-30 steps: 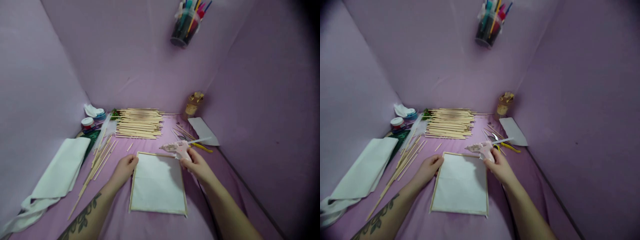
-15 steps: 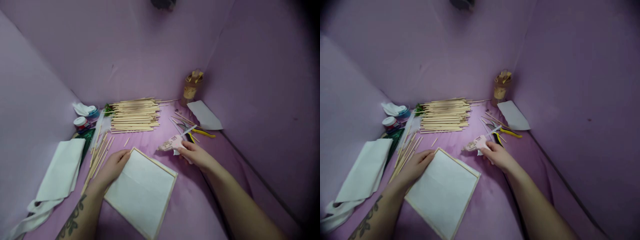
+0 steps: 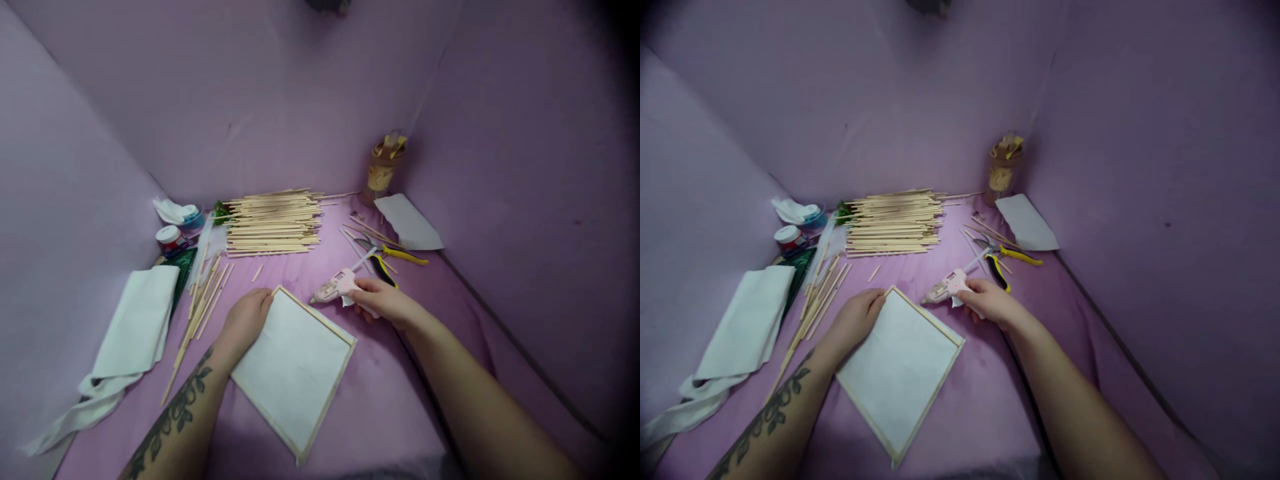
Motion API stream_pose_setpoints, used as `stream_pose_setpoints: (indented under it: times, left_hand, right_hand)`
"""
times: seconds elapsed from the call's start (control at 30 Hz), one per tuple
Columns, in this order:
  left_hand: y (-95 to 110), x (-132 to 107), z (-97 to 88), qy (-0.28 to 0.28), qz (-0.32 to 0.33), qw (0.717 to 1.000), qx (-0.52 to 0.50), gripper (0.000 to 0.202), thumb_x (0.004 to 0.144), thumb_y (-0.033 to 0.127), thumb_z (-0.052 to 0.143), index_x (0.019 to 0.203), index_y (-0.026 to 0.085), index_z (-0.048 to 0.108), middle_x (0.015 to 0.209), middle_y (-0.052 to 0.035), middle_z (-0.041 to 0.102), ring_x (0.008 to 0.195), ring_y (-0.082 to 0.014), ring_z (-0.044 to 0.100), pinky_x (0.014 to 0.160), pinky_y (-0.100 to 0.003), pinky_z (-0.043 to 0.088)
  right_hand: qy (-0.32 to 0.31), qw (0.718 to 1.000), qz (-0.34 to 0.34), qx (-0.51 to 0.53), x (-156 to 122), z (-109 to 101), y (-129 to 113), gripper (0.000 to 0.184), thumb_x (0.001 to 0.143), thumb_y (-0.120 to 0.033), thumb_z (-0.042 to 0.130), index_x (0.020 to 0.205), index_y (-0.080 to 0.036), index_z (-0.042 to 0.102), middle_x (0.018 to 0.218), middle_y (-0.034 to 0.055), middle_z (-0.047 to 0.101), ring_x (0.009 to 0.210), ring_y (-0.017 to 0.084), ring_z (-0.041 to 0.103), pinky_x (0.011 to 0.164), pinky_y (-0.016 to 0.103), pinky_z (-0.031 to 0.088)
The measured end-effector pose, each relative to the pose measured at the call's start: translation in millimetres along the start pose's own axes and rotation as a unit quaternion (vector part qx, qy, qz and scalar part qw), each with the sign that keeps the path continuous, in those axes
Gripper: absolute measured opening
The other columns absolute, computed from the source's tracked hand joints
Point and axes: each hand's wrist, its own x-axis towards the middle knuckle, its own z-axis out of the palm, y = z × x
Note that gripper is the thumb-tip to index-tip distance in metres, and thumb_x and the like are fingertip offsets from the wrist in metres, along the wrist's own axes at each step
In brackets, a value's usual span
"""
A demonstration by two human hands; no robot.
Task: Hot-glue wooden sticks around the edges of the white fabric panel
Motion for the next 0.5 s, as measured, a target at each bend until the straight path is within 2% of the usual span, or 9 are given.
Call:
stream_pose_setpoints:
  times: [0.2, 0.33, 0.5]
  left_hand:
    - [-0.5, -0.5, 2.0, 0.005, -0.003, 1.000, 0.005, 0.034, 0.091, 0.033, 0.031, 0.089, 0.018, 0.062, 0.092, -0.0081, 0.068, 0.087, -0.0218, 0.061, 0.077, -0.032, 0.044]
    - [-2.3, 0.0, 4.0, 0.008, -0.007, 1.000, -0.001, 0.033, 0.091, 0.033, 0.031, 0.086, 0.019, 0.061, 0.088, -0.0067, 0.067, 0.085, -0.0210, 0.060, 0.074, -0.031, 0.043]
    - [-4.7, 0.7, 6.1, 0.011, -0.010, 1.000, -0.023, 0.033, 0.090, 0.033, 0.033, 0.085, 0.019, 0.062, 0.087, -0.0064, 0.067, 0.083, -0.0203, 0.060, 0.073, -0.029, 0.043]
  right_hand:
    - [0.022, 1.000, -0.004, -0.016, 2.0, 0.6, 2.7, 0.022, 0.082, -0.039, 0.055, 0.078, -0.017, 0.053, 0.059, -0.0037, 0.055, 0.038, 0.006, 0.045, 0.036, 0.018, 0.028]
    - [-0.002, 1.000, 0.008, -0.010, 1.3, 4.5, 0.0, 0.021, 0.081, -0.037, 0.055, 0.078, -0.017, 0.053, 0.058, -0.0040, 0.055, 0.038, 0.006, 0.044, 0.036, 0.018, 0.028]
    - [0.003, 1.000, 0.003, 0.011, 0.7, 6.9, -0.9, 0.020, 0.079, -0.037, 0.056, 0.077, -0.017, 0.053, 0.057, -0.0045, 0.054, 0.038, 0.006, 0.044, 0.035, 0.018, 0.028]
